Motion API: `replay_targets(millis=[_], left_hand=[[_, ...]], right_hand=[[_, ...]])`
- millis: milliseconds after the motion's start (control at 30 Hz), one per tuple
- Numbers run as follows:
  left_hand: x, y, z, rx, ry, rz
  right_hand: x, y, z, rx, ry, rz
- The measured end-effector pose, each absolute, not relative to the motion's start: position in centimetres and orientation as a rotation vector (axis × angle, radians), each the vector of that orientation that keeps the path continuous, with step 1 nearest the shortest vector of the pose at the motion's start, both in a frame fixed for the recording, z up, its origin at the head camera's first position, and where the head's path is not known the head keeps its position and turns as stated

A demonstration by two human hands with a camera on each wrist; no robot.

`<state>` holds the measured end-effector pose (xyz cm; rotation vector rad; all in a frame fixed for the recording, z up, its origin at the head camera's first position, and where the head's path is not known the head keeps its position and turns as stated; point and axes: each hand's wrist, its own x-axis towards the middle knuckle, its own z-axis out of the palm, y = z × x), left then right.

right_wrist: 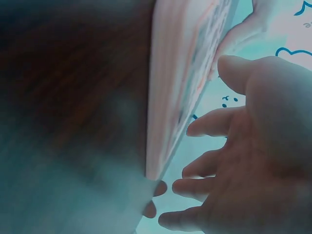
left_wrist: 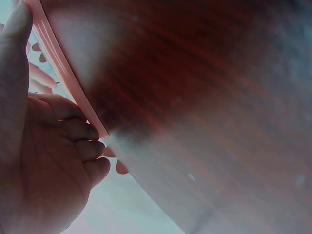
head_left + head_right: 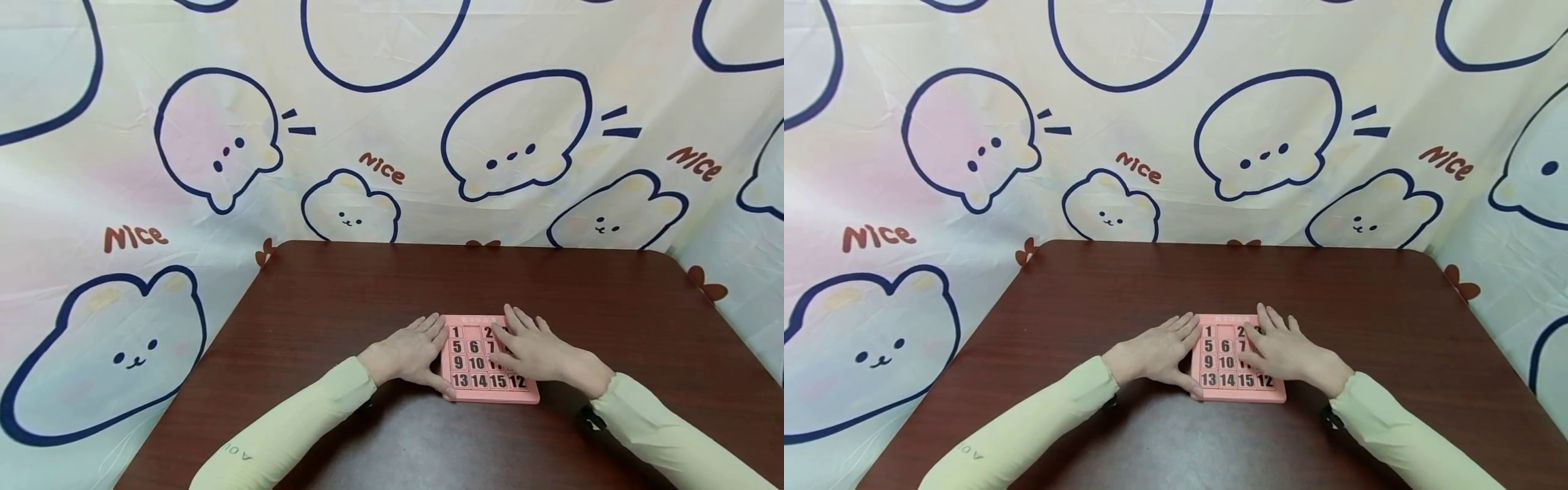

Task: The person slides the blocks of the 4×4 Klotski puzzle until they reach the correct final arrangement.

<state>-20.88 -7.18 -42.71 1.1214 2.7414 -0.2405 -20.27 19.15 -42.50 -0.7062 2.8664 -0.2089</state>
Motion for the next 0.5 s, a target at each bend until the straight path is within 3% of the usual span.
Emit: replay_targets(millis=[500], left_hand=[[-20.9, -7.2, -42.7, 1.115, 2.740, -0.242]], right_hand=[[-20.0, 17.9, -42.7, -0.767, 2.848, -0.223]])
